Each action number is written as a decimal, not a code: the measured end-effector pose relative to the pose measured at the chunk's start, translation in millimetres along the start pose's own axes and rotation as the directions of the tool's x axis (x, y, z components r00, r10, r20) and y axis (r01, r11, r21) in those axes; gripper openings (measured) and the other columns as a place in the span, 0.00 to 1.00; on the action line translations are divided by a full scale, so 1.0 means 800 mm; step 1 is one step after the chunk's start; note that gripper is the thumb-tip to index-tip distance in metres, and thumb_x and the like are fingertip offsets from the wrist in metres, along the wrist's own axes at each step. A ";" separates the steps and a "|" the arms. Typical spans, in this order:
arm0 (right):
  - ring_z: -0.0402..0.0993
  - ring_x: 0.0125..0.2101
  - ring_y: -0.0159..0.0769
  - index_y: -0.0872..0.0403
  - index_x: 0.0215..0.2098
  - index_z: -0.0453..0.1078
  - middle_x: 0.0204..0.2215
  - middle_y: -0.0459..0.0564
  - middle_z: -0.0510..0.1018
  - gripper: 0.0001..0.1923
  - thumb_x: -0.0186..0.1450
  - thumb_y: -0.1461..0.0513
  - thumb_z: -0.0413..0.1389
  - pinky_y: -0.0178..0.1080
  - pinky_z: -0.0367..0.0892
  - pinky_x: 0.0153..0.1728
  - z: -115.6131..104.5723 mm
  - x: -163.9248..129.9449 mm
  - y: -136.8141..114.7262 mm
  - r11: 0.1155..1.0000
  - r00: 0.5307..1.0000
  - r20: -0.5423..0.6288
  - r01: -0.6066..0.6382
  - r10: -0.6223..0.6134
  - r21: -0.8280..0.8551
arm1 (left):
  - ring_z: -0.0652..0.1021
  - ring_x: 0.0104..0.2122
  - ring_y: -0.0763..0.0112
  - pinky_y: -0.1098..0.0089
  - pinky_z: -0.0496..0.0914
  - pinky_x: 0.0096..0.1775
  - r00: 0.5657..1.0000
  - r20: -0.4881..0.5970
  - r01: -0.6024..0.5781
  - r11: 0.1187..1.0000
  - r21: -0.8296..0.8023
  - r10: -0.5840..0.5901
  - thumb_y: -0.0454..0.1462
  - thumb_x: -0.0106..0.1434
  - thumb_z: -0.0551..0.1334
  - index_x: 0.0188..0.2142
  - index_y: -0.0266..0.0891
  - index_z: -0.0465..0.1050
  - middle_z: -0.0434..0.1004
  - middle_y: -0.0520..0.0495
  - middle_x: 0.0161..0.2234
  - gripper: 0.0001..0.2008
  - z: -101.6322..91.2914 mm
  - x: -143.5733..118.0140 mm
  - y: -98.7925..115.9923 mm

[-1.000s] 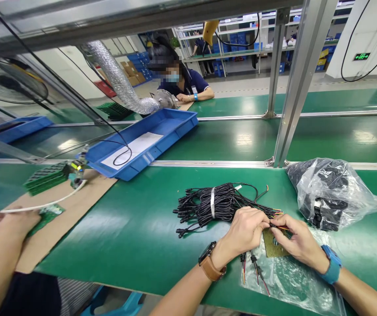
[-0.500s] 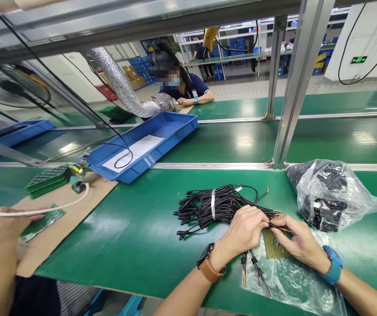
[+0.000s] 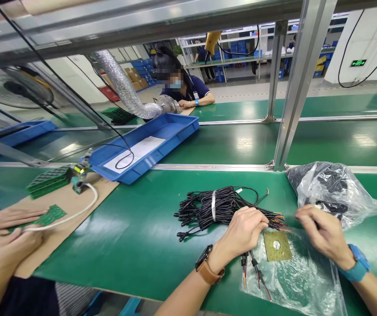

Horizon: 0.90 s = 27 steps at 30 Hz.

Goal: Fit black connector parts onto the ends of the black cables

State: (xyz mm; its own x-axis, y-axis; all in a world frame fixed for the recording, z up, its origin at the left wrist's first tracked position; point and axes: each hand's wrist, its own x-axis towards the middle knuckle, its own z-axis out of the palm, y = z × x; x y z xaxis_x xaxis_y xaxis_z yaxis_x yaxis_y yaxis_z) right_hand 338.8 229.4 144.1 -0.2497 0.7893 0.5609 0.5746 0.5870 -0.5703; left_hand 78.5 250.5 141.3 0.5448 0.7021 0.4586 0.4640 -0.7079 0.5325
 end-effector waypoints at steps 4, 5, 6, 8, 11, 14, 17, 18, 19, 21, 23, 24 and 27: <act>0.56 0.13 0.32 0.49 0.15 0.56 0.11 0.42 0.59 0.27 0.73 0.57 0.51 0.40 0.52 0.20 -0.047 0.006 0.033 0.905 0.999 -0.030 -0.026 0.014 -0.425 | 0.75 0.28 0.68 0.67 0.65 0.36 0.977 0.201 -0.070 0.997 -0.013 0.071 0.32 0.67 0.57 0.32 0.39 0.73 0.78 0.48 0.28 0.08 -0.033 0.000 0.003; 0.56 0.13 0.33 0.49 0.16 0.56 0.12 0.43 0.60 0.27 0.73 0.55 0.50 0.41 0.51 0.21 -0.053 0.006 0.042 0.858 0.998 0.004 -0.045 0.055 -0.512 | 0.75 0.26 0.69 0.68 0.65 0.35 0.961 0.265 -0.079 0.997 -0.019 0.081 0.32 0.65 0.58 0.30 0.39 0.72 0.76 0.49 0.25 0.08 -0.041 -0.001 0.003; 0.61 0.15 0.35 0.49 0.18 0.60 0.14 0.45 0.64 0.25 0.73 0.54 0.50 0.41 0.53 0.22 -0.055 0.005 0.049 0.817 0.994 0.049 -0.050 0.096 -0.575 | 0.73 0.24 0.70 0.68 0.64 0.33 0.946 0.313 -0.079 0.997 -0.012 0.079 0.32 0.64 0.58 0.27 0.39 0.70 0.74 0.51 0.23 0.09 -0.048 -0.002 0.004; 0.71 0.23 0.40 0.50 0.25 0.68 0.23 0.49 0.74 0.21 0.74 0.54 0.47 0.41 0.59 0.25 -0.053 0.002 0.060 0.770 0.977 0.150 -0.020 0.150 -0.637 | 0.69 0.19 0.72 0.69 0.60 0.28 0.935 0.352 -0.067 0.997 0.042 0.048 0.31 0.63 0.57 0.21 0.39 0.65 0.68 0.52 0.18 0.14 -0.053 -0.003 0.005; 0.74 0.30 0.45 0.51 0.28 0.69 0.28 0.52 0.76 0.20 0.74 0.56 0.45 0.43 0.64 0.31 -0.043 -0.004 0.069 0.759 0.951 0.261 0.046 0.165 -0.649 | 0.70 0.21 0.72 0.68 0.58 0.26 0.958 0.284 -0.022 0.982 0.188 -0.033 0.32 0.68 0.56 0.22 0.39 0.65 0.68 0.52 0.20 0.16 -0.038 -0.004 0.007; 0.74 0.32 0.45 0.51 0.29 0.70 0.29 0.52 0.76 0.17 0.73 0.58 0.46 0.44 0.66 0.34 -0.038 -0.011 0.076 0.795 0.930 0.322 0.058 0.177 -0.603 | 0.76 0.29 0.69 0.68 0.63 0.29 0.962 0.252 0.026 0.950 0.312 -0.109 0.33 0.72 0.56 0.33 0.39 0.71 0.74 0.50 0.30 0.10 -0.009 -0.004 0.009; 0.74 0.33 0.45 0.51 0.34 0.70 0.31 0.53 0.76 0.12 0.71 0.60 0.47 0.44 0.67 0.35 -0.040 -0.016 0.085 0.821 0.919 0.344 0.039 0.195 -0.570 | 0.76 0.36 0.66 0.68 0.65 0.32 0.945 0.303 -0.005 0.921 0.389 -0.122 0.32 0.70 0.60 0.36 0.39 0.70 0.74 0.49 0.35 0.05 0.017 -0.006 0.010; 0.74 0.33 0.46 0.51 0.34 0.70 0.31 0.53 0.75 0.12 0.71 0.60 0.47 0.44 0.67 0.35 -0.040 -0.018 0.086 0.819 0.917 0.343 0.032 0.204 -0.573 | 0.76 0.37 0.65 0.67 0.66 0.32 0.944 0.307 -0.014 0.913 0.407 -0.122 0.31 0.69 0.61 0.35 0.39 0.69 0.74 0.48 0.36 0.05 0.023 -0.007 0.009; 0.73 0.32 0.45 0.51 0.34 0.69 0.30 0.53 0.74 0.11 0.71 0.60 0.47 0.44 0.67 0.34 -0.040 -0.018 0.087 0.813 0.917 0.335 0.020 0.218 -0.582 | 0.75 0.37 0.64 0.66 0.66 0.33 0.945 0.304 -0.018 0.907 0.421 -0.123 0.30 0.68 0.61 0.35 0.39 0.69 0.74 0.48 0.36 0.05 0.027 -0.007 0.009; 0.73 0.30 0.44 0.51 0.33 0.67 0.30 0.52 0.73 0.10 0.70 0.61 0.48 0.43 0.66 0.32 -0.039 -0.019 0.086 0.799 0.919 0.312 -0.007 0.243 -0.601 | 0.74 0.37 0.63 0.64 0.66 0.34 0.951 0.286 -0.013 0.906 0.422 -0.120 0.30 0.68 0.60 0.34 0.38 0.68 0.73 0.47 0.35 0.06 0.028 -0.007 0.009; 0.72 0.28 0.43 0.51 0.33 0.66 0.29 0.52 0.72 0.09 0.70 0.61 0.48 0.43 0.64 0.30 -0.038 -0.019 0.081 0.790 0.925 0.281 -0.032 0.255 -0.613 | 0.73 0.37 0.62 0.63 0.66 0.37 0.956 0.270 0.005 0.929 0.370 -0.113 0.31 0.69 0.59 0.34 0.38 0.68 0.74 0.47 0.34 0.06 0.021 -0.005 0.010; 0.72 0.28 0.42 0.51 0.33 0.66 0.29 0.51 0.72 0.08 0.70 0.61 0.49 0.42 0.63 0.29 -0.038 -0.019 0.079 0.788 0.929 0.267 -0.041 0.257 -0.614 | 0.74 0.37 0.63 0.63 0.66 0.38 0.956 0.273 0.015 0.946 0.324 -0.108 0.32 0.69 0.60 0.34 0.38 0.68 0.74 0.47 0.34 0.05 0.016 -0.004 0.011; 0.72 0.27 0.42 0.51 0.33 0.66 0.29 0.51 0.71 0.09 0.70 0.60 0.49 0.41 0.62 0.27 -0.039 -0.018 0.071 0.788 0.933 0.252 -0.050 0.255 -0.613 | 0.75 0.36 0.66 0.64 0.66 0.41 0.935 0.336 0.052 0.982 0.179 -0.111 0.33 0.68 0.61 0.36 0.39 0.69 0.76 0.50 0.34 0.03 -0.002 -0.002 0.017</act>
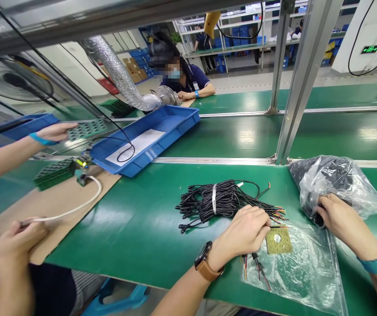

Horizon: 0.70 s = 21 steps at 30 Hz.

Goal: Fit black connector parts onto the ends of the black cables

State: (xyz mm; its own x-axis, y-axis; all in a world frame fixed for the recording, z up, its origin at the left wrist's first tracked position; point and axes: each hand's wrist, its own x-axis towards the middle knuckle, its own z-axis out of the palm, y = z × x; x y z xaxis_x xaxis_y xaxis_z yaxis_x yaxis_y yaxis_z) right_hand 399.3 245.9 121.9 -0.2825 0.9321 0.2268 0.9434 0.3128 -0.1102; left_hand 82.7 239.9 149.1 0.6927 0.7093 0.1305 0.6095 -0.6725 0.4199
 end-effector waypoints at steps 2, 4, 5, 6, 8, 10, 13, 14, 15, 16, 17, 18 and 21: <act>0.72 0.27 0.42 0.51 0.33 0.66 0.29 0.50 0.71 0.10 0.71 0.60 0.49 0.41 0.62 0.27 -0.004 0.000 -0.003 1.000 1.000 0.014 0.002 -0.002 0.000 | 0.76 0.35 0.67 0.65 0.65 0.40 0.997 0.074 0.013 1.000 -0.029 -0.010 0.33 0.68 0.61 0.37 0.40 0.69 0.77 0.51 0.35 0.02 -0.008 -0.003 0.003; 0.71 0.28 0.41 0.52 0.34 0.65 0.30 0.50 0.71 0.10 0.73 0.60 0.47 0.41 0.63 0.28 -0.008 0.001 -0.005 1.000 1.000 0.020 -0.003 0.003 -0.004 | 0.77 0.35 0.66 0.66 0.64 0.37 0.990 0.139 0.035 0.999 0.005 -0.036 0.34 0.69 0.60 0.38 0.40 0.68 0.77 0.51 0.36 0.02 -0.011 -0.005 0.006; 0.72 0.28 0.41 0.52 0.35 0.65 0.30 0.50 0.71 0.11 0.73 0.60 0.46 0.41 0.64 0.28 -0.010 0.002 -0.007 1.000 1.000 0.009 -0.010 0.010 -0.010 | 0.77 0.35 0.66 0.66 0.64 0.36 0.986 0.162 0.043 0.998 0.035 -0.048 0.35 0.70 0.60 0.38 0.40 0.68 0.77 0.51 0.36 0.03 -0.011 -0.006 0.007; 0.72 0.28 0.42 0.53 0.37 0.66 0.31 0.51 0.71 0.12 0.74 0.59 0.45 0.41 0.64 0.28 -0.013 0.003 -0.009 1.000 1.000 -0.014 -0.018 0.017 -0.016 | 0.77 0.35 0.66 0.66 0.63 0.35 0.982 0.178 0.048 0.997 0.066 -0.059 0.35 0.70 0.59 0.37 0.39 0.67 0.77 0.50 0.36 0.04 -0.010 -0.006 0.007; 0.73 0.31 0.44 0.54 0.42 0.67 0.34 0.53 0.72 0.14 0.76 0.56 0.43 0.42 0.66 0.30 -0.021 0.005 -0.014 0.999 0.996 -0.086 -0.030 0.029 -0.017 | 0.77 0.33 0.65 0.66 0.63 0.34 0.979 0.192 0.051 0.991 0.122 -0.074 0.35 0.71 0.57 0.36 0.39 0.66 0.77 0.50 0.35 0.05 -0.006 -0.005 0.009; 0.74 0.34 0.45 0.54 0.45 0.67 0.37 0.54 0.73 0.16 0.77 0.54 0.42 0.42 0.67 0.33 -0.029 0.008 -0.021 1.000 0.986 -0.162 -0.022 0.025 0.020 | 0.77 0.33 0.65 0.66 0.63 0.33 0.978 0.192 0.050 0.987 0.153 -0.080 0.35 0.71 0.57 0.36 0.39 0.66 0.77 0.49 0.35 0.06 -0.003 -0.004 0.009; 0.75 0.35 0.43 0.53 0.44 0.67 0.38 0.54 0.73 0.17 0.78 0.52 0.43 0.42 0.68 0.36 -0.040 0.010 -0.034 0.992 0.967 -0.254 0.031 0.001 0.122 | 0.78 0.32 0.63 0.66 0.63 0.33 0.977 0.190 0.063 0.983 0.172 -0.096 0.34 0.71 0.57 0.35 0.38 0.67 0.77 0.48 0.34 0.06 0.001 -0.003 0.012; 0.75 0.35 0.42 0.53 0.44 0.66 0.37 0.53 0.73 0.16 0.77 0.52 0.44 0.41 0.68 0.37 -0.041 0.010 -0.038 0.987 0.961 -0.276 0.062 -0.019 0.150 | 0.78 0.33 0.63 0.66 0.63 0.32 0.977 0.185 0.072 0.981 0.179 -0.106 0.34 0.71 0.57 0.34 0.38 0.68 0.78 0.48 0.33 0.07 0.003 -0.002 0.012; 0.75 0.35 0.42 0.53 0.44 0.66 0.36 0.52 0.73 0.14 0.77 0.52 0.45 0.41 0.68 0.37 -0.042 0.010 -0.041 0.980 0.954 -0.298 0.096 -0.041 0.172 | 0.79 0.33 0.63 0.66 0.63 0.32 0.977 0.178 0.083 0.979 0.187 -0.117 0.33 0.71 0.57 0.34 0.38 0.68 0.78 0.48 0.33 0.07 0.005 -0.002 0.013; 0.75 0.34 0.41 0.53 0.43 0.66 0.35 0.52 0.74 0.13 0.77 0.53 0.46 0.41 0.68 0.37 -0.041 0.009 -0.045 0.973 0.946 -0.319 0.131 -0.066 0.188 | 0.79 0.33 0.62 0.66 0.63 0.32 0.977 0.168 0.094 0.976 0.195 -0.128 0.33 0.71 0.57 0.34 0.38 0.68 0.78 0.47 0.33 0.07 0.007 -0.002 0.013; 0.75 0.33 0.40 0.53 0.43 0.66 0.34 0.51 0.74 0.12 0.77 0.54 0.47 0.40 0.68 0.36 -0.039 0.007 -0.049 0.965 0.938 -0.334 0.166 -0.092 0.202 | 0.79 0.33 0.62 0.66 0.63 0.32 0.978 0.157 0.105 0.973 0.205 -0.138 0.33 0.71 0.57 0.34 0.37 0.69 0.79 0.47 0.32 0.08 0.010 -0.002 0.014; 0.75 0.32 0.39 0.53 0.43 0.66 0.33 0.51 0.75 0.11 0.77 0.55 0.47 0.39 0.68 0.35 -0.037 0.006 -0.053 0.954 0.932 -0.342 0.203 -0.119 0.219 | 0.79 0.32 0.61 0.66 0.63 0.31 0.978 0.146 0.115 0.970 0.214 -0.148 0.33 0.71 0.57 0.33 0.37 0.70 0.79 0.46 0.32 0.08 0.013 -0.001 0.014; 0.74 0.27 0.36 0.51 0.41 0.65 0.30 0.48 0.75 0.11 0.78 0.57 0.45 0.37 0.67 0.30 -0.031 0.002 -0.069 0.893 0.920 -0.323 0.324 -0.221 0.313 | 0.80 0.32 0.60 0.65 0.63 0.30 0.978 0.122 0.139 0.964 0.228 -0.170 0.33 0.71 0.57 0.33 0.37 0.71 0.80 0.46 0.32 0.09 0.022 -0.001 0.012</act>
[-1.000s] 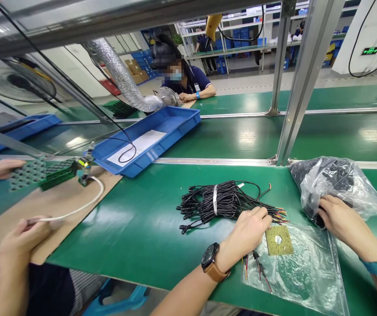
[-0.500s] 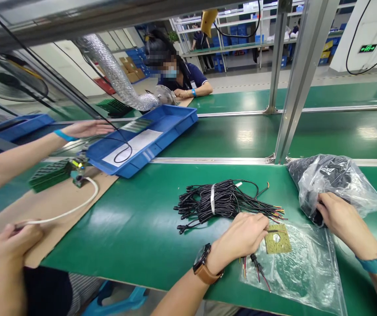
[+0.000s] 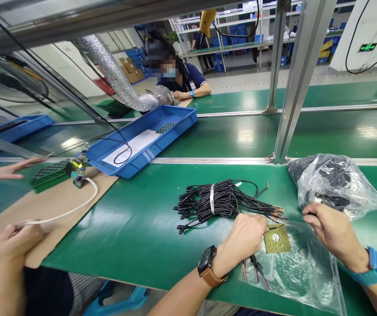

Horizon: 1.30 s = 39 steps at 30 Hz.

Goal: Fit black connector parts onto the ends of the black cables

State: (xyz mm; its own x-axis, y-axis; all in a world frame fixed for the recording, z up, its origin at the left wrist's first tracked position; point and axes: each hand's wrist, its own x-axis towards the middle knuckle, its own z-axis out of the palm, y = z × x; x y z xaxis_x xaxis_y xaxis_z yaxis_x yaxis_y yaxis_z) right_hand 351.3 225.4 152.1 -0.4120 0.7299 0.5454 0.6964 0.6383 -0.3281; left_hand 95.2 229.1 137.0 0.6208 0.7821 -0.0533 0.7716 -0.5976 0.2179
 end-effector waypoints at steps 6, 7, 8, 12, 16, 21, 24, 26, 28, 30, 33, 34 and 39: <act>0.77 0.43 0.41 0.51 0.37 0.65 0.40 0.54 0.80 0.15 0.79 0.59 0.42 0.40 0.73 0.42 0.026 0.005 -0.030 0.948 0.952 0.237 0.116 -0.191 0.298 | 0.81 0.30 0.58 0.64 0.62 0.28 1.000 0.010 0.028 0.999 0.021 -0.028 0.32 0.70 0.57 0.35 0.37 0.74 0.81 0.45 0.31 0.07 0.006 0.003 0.000; 0.76 0.46 0.42 0.52 0.38 0.65 0.42 0.55 0.80 0.14 0.78 0.59 0.42 0.42 0.73 0.45 0.030 0.005 -0.032 0.947 0.941 0.265 0.127 -0.209 0.295 | 0.81 0.30 0.58 0.64 0.62 0.28 0.999 0.019 0.030 0.999 0.032 -0.031 0.32 0.69 0.57 0.35 0.36 0.74 0.81 0.44 0.30 0.08 0.005 0.003 0.000; 0.75 0.48 0.43 0.52 0.40 0.66 0.42 0.55 0.80 0.14 0.78 0.58 0.42 0.44 0.73 0.46 0.034 0.004 -0.033 0.949 0.932 0.290 0.133 -0.218 0.286 | 0.81 0.29 0.57 0.64 0.61 0.28 0.999 0.028 0.032 0.999 0.042 -0.033 0.32 0.69 0.57 0.35 0.36 0.74 0.81 0.44 0.30 0.08 0.004 0.004 0.000; 0.75 0.43 0.43 0.52 0.40 0.67 0.37 0.54 0.78 0.13 0.78 0.60 0.44 0.44 0.73 0.43 0.038 0.001 -0.027 0.958 0.935 0.306 0.091 -0.176 0.273 | 0.81 0.28 0.56 0.65 0.61 0.27 0.997 0.055 0.049 0.997 0.063 -0.053 0.34 0.71 0.56 0.35 0.35 0.75 0.81 0.41 0.29 0.10 0.002 0.004 0.002; 0.70 0.31 0.37 0.52 0.35 0.63 0.31 0.49 0.73 0.13 0.77 0.62 0.43 0.38 0.67 0.33 0.030 -0.003 -0.017 0.957 0.987 0.158 -0.028 -0.019 0.290 | 0.82 0.30 0.55 0.65 0.64 0.29 0.995 0.076 0.060 0.997 0.046 -0.064 0.38 0.74 0.55 0.35 0.35 0.75 0.81 0.40 0.30 0.14 -0.004 0.004 0.003; 0.68 0.28 0.34 0.52 0.37 0.66 0.29 0.46 0.71 0.11 0.77 0.61 0.47 0.36 0.64 0.31 0.023 -0.001 -0.019 0.929 0.977 0.068 -0.213 0.201 0.302 | 0.81 0.33 0.60 0.67 0.67 0.33 0.998 -0.012 0.056 0.990 -0.126 -0.058 0.37 0.73 0.57 0.38 0.37 0.72 0.81 0.45 0.34 0.08 -0.012 -0.001 -0.002; 0.72 0.33 0.35 0.51 0.41 0.69 0.34 0.48 0.75 0.10 0.77 0.58 0.49 0.37 0.68 0.37 0.023 0.002 -0.021 0.872 0.940 0.137 -0.341 0.313 0.351 | 0.81 0.35 0.64 0.68 0.69 0.36 0.992 -0.102 0.030 0.938 -0.344 -0.069 0.33 0.72 0.58 0.43 0.39 0.72 0.81 0.48 0.35 0.04 -0.015 -0.003 -0.003; 0.75 0.37 0.37 0.52 0.44 0.71 0.37 0.50 0.77 0.11 0.76 0.55 0.50 0.38 0.71 0.39 0.027 0.003 -0.019 0.816 0.913 0.185 -0.409 0.364 0.409 | 0.81 0.36 0.66 0.69 0.70 0.38 0.986 -0.154 -0.017 0.866 -0.499 -0.070 0.32 0.70 0.59 0.46 0.39 0.72 0.81 0.48 0.36 0.07 -0.016 -0.004 -0.001; 0.77 0.39 0.39 0.53 0.45 0.72 0.39 0.52 0.79 0.14 0.74 0.52 0.52 0.39 0.74 0.40 0.032 0.002 -0.016 0.747 0.888 0.230 -0.460 0.399 0.480 | 0.80 0.34 0.68 0.71 0.71 0.36 0.982 -0.181 -0.073 0.771 -0.632 -0.056 0.32 0.68 0.61 0.48 0.39 0.72 0.81 0.48 0.37 0.09 -0.017 -0.006 0.004; 0.79 0.38 0.39 0.54 0.46 0.73 0.40 0.53 0.81 0.15 0.72 0.51 0.56 0.38 0.76 0.39 0.035 0.000 -0.013 0.688 0.869 0.265 -0.494 0.419 0.532 | 0.79 0.31 0.70 0.73 0.71 0.32 0.979 -0.201 -0.120 0.689 -0.715 -0.039 0.33 0.66 0.63 0.47 0.38 0.73 0.81 0.47 0.36 0.10 -0.017 -0.008 0.011; 0.79 0.36 0.37 0.53 0.46 0.75 0.38 0.52 0.81 0.14 0.71 0.52 0.59 0.37 0.76 0.38 0.036 -0.002 -0.013 0.694 0.883 0.267 -0.469 0.387 0.546 | 0.77 0.27 0.72 0.74 0.70 0.29 0.962 -0.272 -0.192 0.643 -0.742 -0.026 0.36 0.65 0.65 0.46 0.37 0.74 0.80 0.46 0.36 0.11 -0.016 -0.011 0.018; 0.79 0.35 0.37 0.53 0.45 0.76 0.37 0.51 0.81 0.12 0.71 0.53 0.59 0.37 0.76 0.38 0.035 -0.001 -0.015 0.717 0.899 0.257 -0.438 0.355 0.543 | 0.76 0.27 0.72 0.73 0.70 0.29 0.951 -0.309 -0.225 0.648 -0.728 -0.018 0.37 0.65 0.65 0.45 0.37 0.75 0.80 0.46 0.35 0.10 -0.015 -0.011 0.020; 0.78 0.34 0.35 0.51 0.49 0.77 0.36 0.50 0.80 0.10 0.73 0.59 0.56 0.36 0.76 0.37 0.028 0.003 -0.028 0.781 0.950 0.244 -0.299 0.192 0.549 | 0.76 0.27 0.72 0.72 0.69 0.32 0.870 -0.492 -0.324 0.724 -0.609 -0.024 0.35 0.70 0.59 0.36 0.37 0.76 0.78 0.48 0.28 0.08 -0.012 -0.010 0.022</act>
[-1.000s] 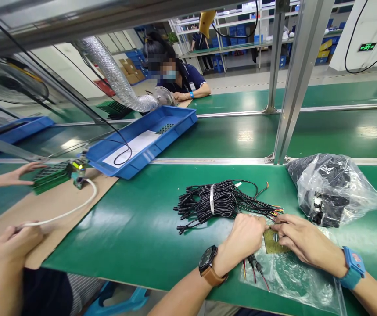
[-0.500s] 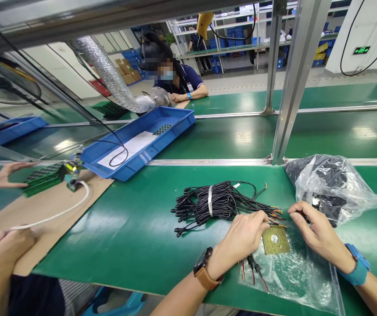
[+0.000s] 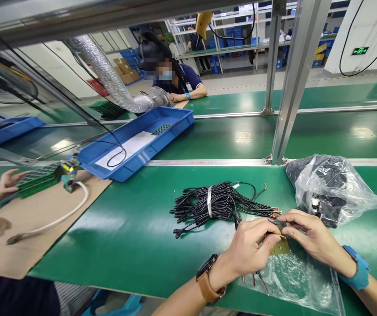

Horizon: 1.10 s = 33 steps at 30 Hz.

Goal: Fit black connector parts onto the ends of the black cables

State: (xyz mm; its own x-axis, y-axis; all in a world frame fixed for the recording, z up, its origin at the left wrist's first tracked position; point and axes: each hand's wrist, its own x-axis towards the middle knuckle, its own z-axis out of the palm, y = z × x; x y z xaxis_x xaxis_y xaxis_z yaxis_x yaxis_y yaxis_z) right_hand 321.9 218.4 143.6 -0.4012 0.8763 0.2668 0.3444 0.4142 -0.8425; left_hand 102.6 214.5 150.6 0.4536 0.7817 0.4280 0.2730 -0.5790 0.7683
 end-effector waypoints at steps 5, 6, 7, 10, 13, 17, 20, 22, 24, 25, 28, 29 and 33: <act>0.79 0.42 0.38 0.51 0.49 0.76 0.41 0.52 0.81 0.09 0.73 0.62 0.56 0.39 0.76 0.43 0.006 -0.002 -0.008 0.999 0.997 0.060 0.040 -0.042 0.032 | 0.77 0.26 0.73 0.72 0.68 0.31 0.998 -0.065 0.000 0.997 0.081 0.006 0.33 0.70 0.58 0.35 0.37 0.75 0.79 0.48 0.28 0.08 0.006 0.000 -0.002; 0.79 0.42 0.38 0.51 0.49 0.76 0.42 0.53 0.81 0.09 0.73 0.62 0.56 0.39 0.76 0.44 0.007 -0.003 -0.008 0.998 0.997 0.061 0.038 -0.040 0.040 | 0.77 0.26 0.73 0.72 0.68 0.31 0.998 -0.067 -0.001 0.995 0.098 0.007 0.33 0.70 0.58 0.35 0.37 0.75 0.79 0.48 0.28 0.08 0.008 -0.001 -0.003; 0.79 0.43 0.38 0.51 0.50 0.76 0.43 0.53 0.82 0.09 0.73 0.62 0.56 0.39 0.76 0.44 0.008 -0.004 -0.008 0.998 0.998 0.059 0.034 -0.037 0.045 | 0.77 0.27 0.73 0.72 0.68 0.31 0.998 -0.069 0.001 0.994 0.113 0.007 0.33 0.70 0.58 0.35 0.37 0.75 0.80 0.48 0.29 0.08 0.010 -0.002 -0.004; 0.81 0.41 0.38 0.51 0.50 0.77 0.41 0.52 0.83 0.10 0.73 0.62 0.56 0.39 0.78 0.43 0.009 -0.005 -0.008 0.999 0.999 0.030 0.023 -0.024 0.035 | 0.77 0.27 0.73 0.72 0.68 0.30 0.997 -0.076 0.014 0.989 0.151 -0.002 0.33 0.70 0.58 0.35 0.37 0.75 0.80 0.49 0.29 0.08 0.012 -0.004 -0.008; 0.81 0.40 0.39 0.51 0.50 0.78 0.41 0.53 0.83 0.10 0.72 0.61 0.57 0.40 0.79 0.43 0.009 -0.006 -0.009 1.000 1.000 -0.018 0.012 -0.012 0.016 | 0.78 0.27 0.73 0.72 0.68 0.30 0.998 -0.070 0.021 0.983 0.184 -0.008 0.33 0.70 0.57 0.35 0.37 0.75 0.80 0.49 0.29 0.08 0.011 -0.004 -0.011; 0.81 0.39 0.39 0.51 0.49 0.78 0.40 0.53 0.83 0.10 0.72 0.61 0.57 0.39 0.79 0.41 0.009 -0.006 -0.012 1.000 0.999 -0.032 0.015 -0.015 0.003 | 0.78 0.29 0.73 0.71 0.67 0.30 0.999 -0.030 -0.007 0.970 0.243 0.015 0.34 0.71 0.57 0.35 0.38 0.74 0.79 0.50 0.29 0.09 0.009 -0.004 -0.012; 0.81 0.37 0.39 0.51 0.49 0.78 0.39 0.52 0.83 0.10 0.72 0.61 0.57 0.39 0.79 0.39 0.009 -0.005 -0.012 0.999 0.999 -0.035 0.033 -0.034 -0.031 | 0.77 0.28 0.74 0.71 0.66 0.30 0.999 0.003 -0.037 0.950 0.309 0.038 0.34 0.72 0.56 0.35 0.38 0.74 0.79 0.50 0.29 0.10 0.010 -0.004 -0.013; 0.81 0.37 0.38 0.51 0.50 0.78 0.38 0.52 0.83 0.11 0.72 0.61 0.57 0.38 0.79 0.38 0.009 -0.005 -0.012 0.997 0.998 -0.026 0.053 -0.054 -0.051 | 0.76 0.27 0.74 0.71 0.65 0.29 0.998 0.019 -0.057 0.938 0.341 0.053 0.34 0.72 0.55 0.35 0.38 0.74 0.78 0.50 0.29 0.11 0.010 -0.005 -0.014; 0.80 0.37 0.37 0.50 0.53 0.77 0.39 0.51 0.82 0.12 0.72 0.63 0.57 0.37 0.78 0.38 0.009 -0.004 -0.012 0.995 0.997 -0.018 0.080 -0.081 -0.053 | 0.76 0.26 0.74 0.70 0.64 0.29 0.997 0.035 -0.074 0.928 0.366 0.066 0.34 0.72 0.54 0.35 0.38 0.73 0.77 0.51 0.28 0.11 0.011 -0.005 -0.016; 0.80 0.38 0.37 0.50 0.54 0.76 0.39 0.51 0.82 0.13 0.72 0.63 0.57 0.37 0.78 0.39 0.009 -0.004 -0.012 0.994 0.995 -0.016 0.096 -0.096 -0.050 | 0.75 0.26 0.74 0.70 0.63 0.28 0.996 0.045 -0.082 0.922 0.377 0.071 0.34 0.72 0.54 0.35 0.38 0.73 0.76 0.51 0.28 0.11 0.011 -0.005 -0.016; 0.80 0.39 0.37 0.49 0.57 0.74 0.41 0.52 0.81 0.15 0.73 0.65 0.56 0.38 0.77 0.40 0.008 -0.003 -0.011 0.988 0.989 -0.004 0.146 -0.146 -0.056 | 0.74 0.26 0.74 0.70 0.62 0.28 0.995 0.071 -0.091 0.910 0.405 0.068 0.34 0.73 0.54 0.34 0.38 0.73 0.74 0.51 0.27 0.12 0.010 -0.005 -0.017; 0.80 0.39 0.37 0.49 0.58 0.73 0.41 0.52 0.81 0.16 0.73 0.65 0.55 0.38 0.77 0.40 0.008 -0.003 -0.010 0.984 0.987 0.002 0.162 -0.163 -0.073 | 0.74 0.26 0.74 0.70 0.62 0.28 0.995 0.076 -0.090 0.907 0.410 0.064 0.34 0.73 0.53 0.33 0.38 0.73 0.74 0.51 0.26 0.12 0.010 -0.005 -0.017; 0.79 0.39 0.39 0.50 0.61 0.69 0.41 0.53 0.80 0.18 0.75 0.65 0.52 0.41 0.78 0.38 0.008 -0.004 -0.008 0.955 0.977 0.032 0.214 -0.212 -0.204 | 0.73 0.25 0.73 0.70 0.62 0.27 0.994 0.101 -0.086 0.899 0.429 0.047 0.34 0.73 0.53 0.32 0.38 0.73 0.73 0.51 0.26 0.14 0.009 -0.004 -0.018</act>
State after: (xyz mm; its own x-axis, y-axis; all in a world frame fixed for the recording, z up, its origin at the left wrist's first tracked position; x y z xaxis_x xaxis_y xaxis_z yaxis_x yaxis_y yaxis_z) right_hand 315.2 211.6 145.5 -0.4919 0.7603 0.4242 0.4165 0.6333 -0.6523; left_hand 103.3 218.3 134.7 0.5496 0.7261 0.4131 0.5701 -0.6875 0.4499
